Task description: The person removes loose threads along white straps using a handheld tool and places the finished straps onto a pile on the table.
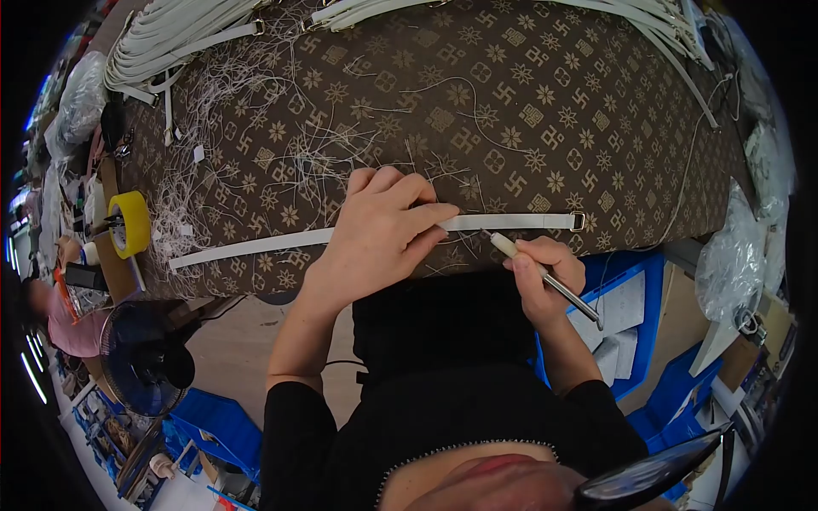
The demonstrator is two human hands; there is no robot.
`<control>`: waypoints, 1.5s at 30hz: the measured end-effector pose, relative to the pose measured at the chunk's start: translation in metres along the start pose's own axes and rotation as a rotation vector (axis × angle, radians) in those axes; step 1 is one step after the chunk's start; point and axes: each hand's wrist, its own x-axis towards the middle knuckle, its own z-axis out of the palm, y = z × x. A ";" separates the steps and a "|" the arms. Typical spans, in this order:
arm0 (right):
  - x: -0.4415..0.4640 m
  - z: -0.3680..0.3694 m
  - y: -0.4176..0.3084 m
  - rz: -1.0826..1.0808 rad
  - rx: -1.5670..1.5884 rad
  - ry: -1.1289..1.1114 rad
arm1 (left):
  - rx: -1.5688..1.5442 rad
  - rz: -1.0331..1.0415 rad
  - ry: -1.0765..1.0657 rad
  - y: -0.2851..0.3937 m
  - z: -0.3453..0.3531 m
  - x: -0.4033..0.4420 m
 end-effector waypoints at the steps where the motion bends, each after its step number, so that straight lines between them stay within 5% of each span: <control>1: 0.000 0.001 0.000 -0.004 0.002 0.009 | -0.001 0.000 0.001 0.000 0.000 0.001; 19: 0.009 0.007 -0.006 -0.007 -0.053 -0.040 | -0.138 0.077 0.124 -0.005 0.008 -0.003; 22: 0.007 0.007 -0.005 0.008 -0.035 -0.015 | -0.185 -0.012 0.101 0.000 -0.003 0.001; 31: 0.006 0.005 -0.003 -0.003 -0.037 -0.038 | 0.005 0.160 -0.038 -0.006 0.000 0.013; 45: 0.009 0.009 -0.008 0.012 -0.032 -0.029 | -0.119 -0.115 -0.061 0.006 0.000 -0.001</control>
